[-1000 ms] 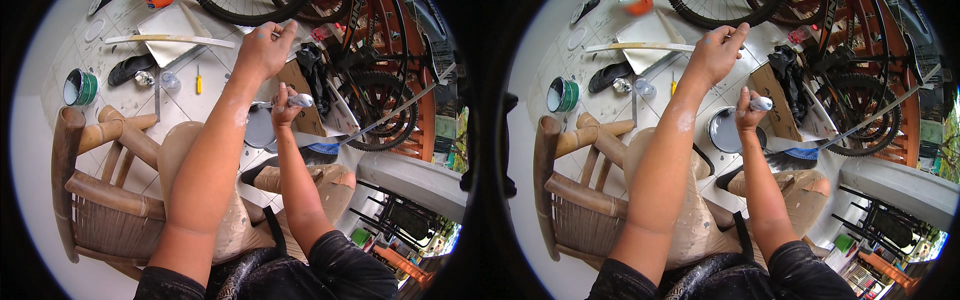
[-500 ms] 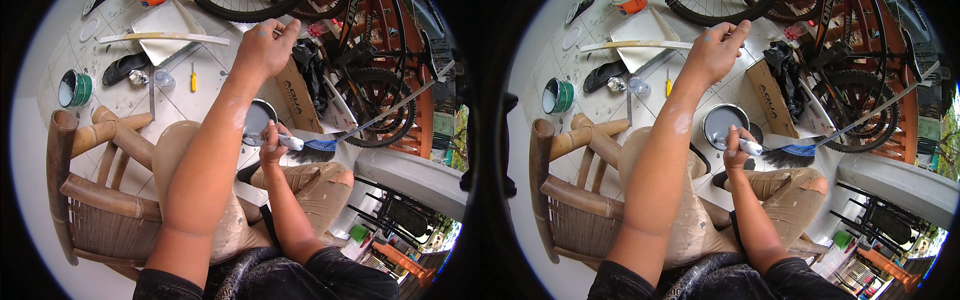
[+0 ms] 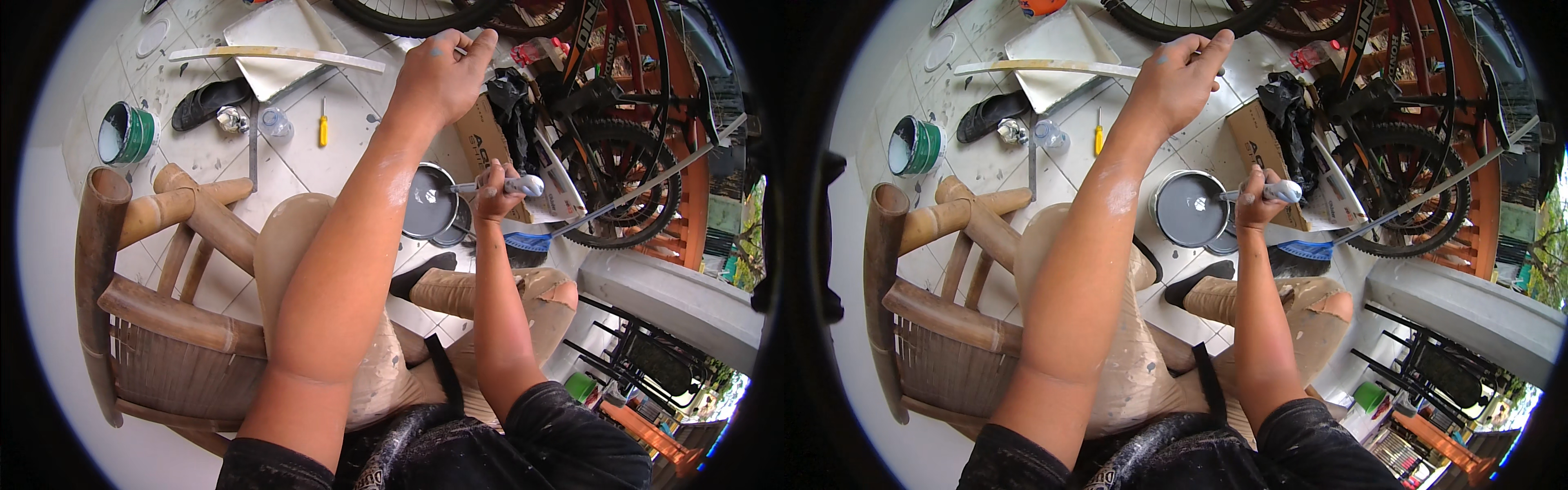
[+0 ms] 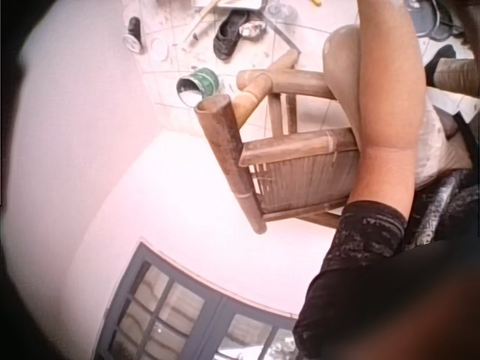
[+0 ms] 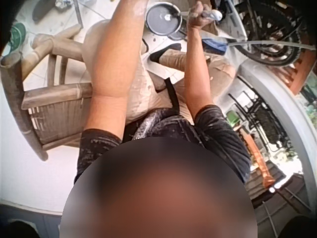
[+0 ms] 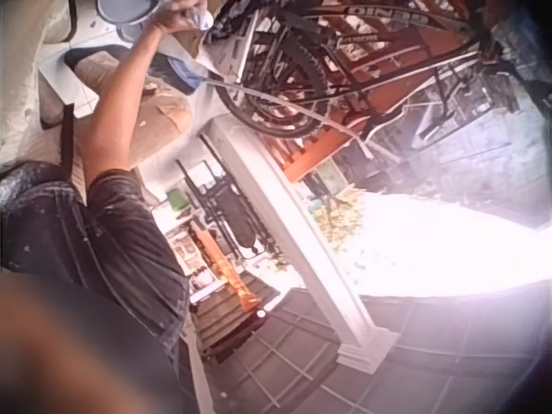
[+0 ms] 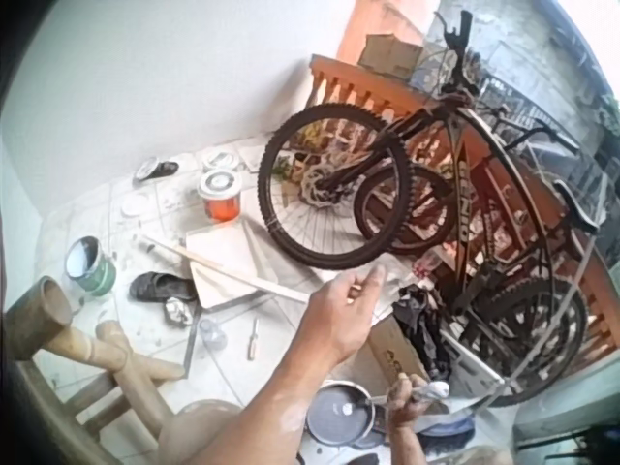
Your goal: The person sits on a chair and uses a paint mixer attached to a drill to stir grey paint in a metal can. They hold the can steady with one hand while operating the drill with the other, repeatedly mixing the paint.
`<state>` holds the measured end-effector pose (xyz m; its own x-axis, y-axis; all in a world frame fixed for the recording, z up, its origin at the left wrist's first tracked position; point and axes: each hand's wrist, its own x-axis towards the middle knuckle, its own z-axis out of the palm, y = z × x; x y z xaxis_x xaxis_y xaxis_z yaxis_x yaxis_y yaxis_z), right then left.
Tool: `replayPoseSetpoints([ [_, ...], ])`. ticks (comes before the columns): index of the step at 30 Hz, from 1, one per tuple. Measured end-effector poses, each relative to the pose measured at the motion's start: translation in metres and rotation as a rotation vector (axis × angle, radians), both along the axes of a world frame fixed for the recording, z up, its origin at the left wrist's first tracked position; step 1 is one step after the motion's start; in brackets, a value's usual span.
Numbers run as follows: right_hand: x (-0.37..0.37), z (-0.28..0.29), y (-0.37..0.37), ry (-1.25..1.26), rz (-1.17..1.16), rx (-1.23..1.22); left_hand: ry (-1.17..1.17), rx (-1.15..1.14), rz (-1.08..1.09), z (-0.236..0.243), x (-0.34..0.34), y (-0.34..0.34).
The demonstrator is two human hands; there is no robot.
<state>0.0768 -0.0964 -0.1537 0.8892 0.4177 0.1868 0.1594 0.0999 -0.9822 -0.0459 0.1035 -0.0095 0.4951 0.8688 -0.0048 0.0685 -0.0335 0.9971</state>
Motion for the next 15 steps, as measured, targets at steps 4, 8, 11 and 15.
replayPoseSetpoints([
  [4,-0.024,0.009,-0.045,0.183,-0.078,0.012,0.01,0.016,0.003,0.004,0.002,-0.004],
  [8,-0.069,0.014,-0.056,0.31,-0.01,-0.002,0.024,-0.014,-0.024,0.006,0.005,-0.01],
  [11,-0.101,0.008,-0.036,0.234,0.075,-0.036,0.011,0.018,-0.017,0.006,0.005,-0.009],
  [15,-0.108,-0.007,0.027,-0.001,0.163,-0.098,0.024,-0.005,-0.03,0.005,0.003,-0.005],
])
